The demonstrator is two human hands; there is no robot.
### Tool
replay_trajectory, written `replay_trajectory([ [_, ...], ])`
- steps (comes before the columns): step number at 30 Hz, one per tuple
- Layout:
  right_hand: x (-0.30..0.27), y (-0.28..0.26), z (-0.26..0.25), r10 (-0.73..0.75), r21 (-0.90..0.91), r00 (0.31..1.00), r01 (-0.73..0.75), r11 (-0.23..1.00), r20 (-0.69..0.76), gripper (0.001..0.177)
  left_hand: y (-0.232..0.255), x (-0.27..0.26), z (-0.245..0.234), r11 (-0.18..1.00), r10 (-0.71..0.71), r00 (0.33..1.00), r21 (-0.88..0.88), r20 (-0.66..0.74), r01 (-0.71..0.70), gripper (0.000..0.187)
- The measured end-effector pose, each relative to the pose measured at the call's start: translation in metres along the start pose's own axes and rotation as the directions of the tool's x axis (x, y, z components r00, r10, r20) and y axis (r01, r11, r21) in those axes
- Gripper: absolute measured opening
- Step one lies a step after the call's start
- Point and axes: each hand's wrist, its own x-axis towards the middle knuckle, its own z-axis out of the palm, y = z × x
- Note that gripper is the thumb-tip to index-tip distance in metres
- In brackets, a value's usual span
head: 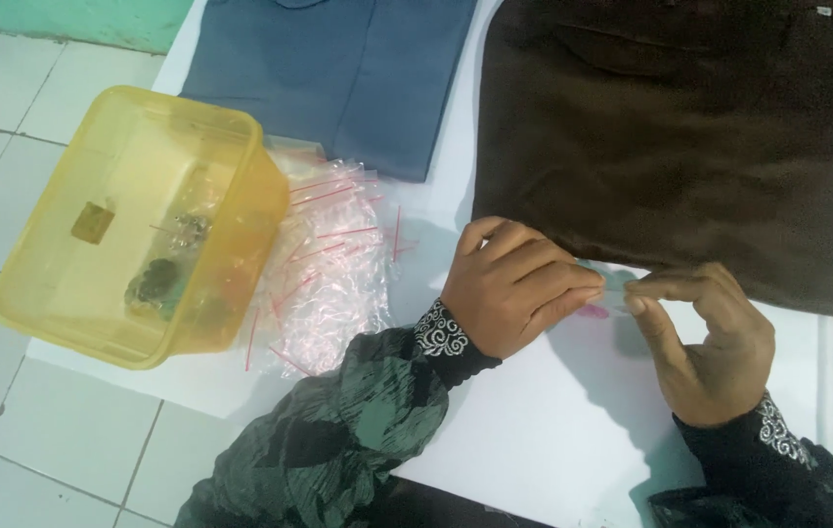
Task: Sorting various colored buttons from a container and bagging them into small plastic pouches.
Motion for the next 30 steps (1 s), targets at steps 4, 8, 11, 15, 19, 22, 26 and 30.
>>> replay_trajectory([
  [4, 0.001, -0.003, 0.002, -0.056, -0.023, 0.998, 0.056, 0.998, -0.012, 0.008, 0.001, 0.001, 0.001, 0.999, -0.026, 1.000, 0.029, -0.010, 0.027, 0.020],
  [8, -0.003, 0.001, 0.004, -0.054, -0.032, 0.998, 0.053, 0.998, -0.034, 0.006, -0.001, -0.002, 0.005, 0.999, -0.021, 0.999, 0.029, -0.042, 0.022, 0.020],
  [11, -0.002, 0.004, 0.006, -0.069, -0.007, 0.997, 0.069, 0.998, -0.039, 0.007, -0.006, -0.003, 0.006, 0.999, 0.008, 0.996, 0.048, -0.085, -0.004, 0.018],
  [15, -0.003, 0.005, 0.008, -0.046, 0.007, 0.997, 0.047, 0.999, -0.058, 0.007, -0.005, 0.001, 0.003, 0.995, 0.066, 0.988, 0.078, -0.141, -0.055, 0.016],
  [19, 0.002, -0.005, 0.008, -0.036, 0.062, 0.997, 0.041, 0.997, -0.075, 0.014, 0.003, 0.003, -0.001, 0.989, 0.101, 0.978, 0.125, -0.180, -0.079, 0.021],
  [22, 0.000, -0.010, 0.010, -0.107, 0.054, 0.989, 0.113, 0.992, -0.102, 0.011, 0.011, 0.000, -0.005, 0.984, 0.058, 0.981, 0.174, -0.183, -0.026, 0.022],
  [26, -0.002, -0.035, 0.015, -0.033, 0.057, 0.994, 0.039, 0.998, -0.104, 0.015, 0.023, -0.010, -0.028, 0.984, -0.099, 0.976, 0.129, -0.193, 0.125, 0.021],
  [30, 0.003, -0.058, 0.027, -0.057, 0.131, 0.997, 0.049, 0.990, 0.057, 0.013, 0.034, -0.023, -0.076, 0.981, -0.107, 0.962, 0.128, -0.252, 0.143, 0.024],
])
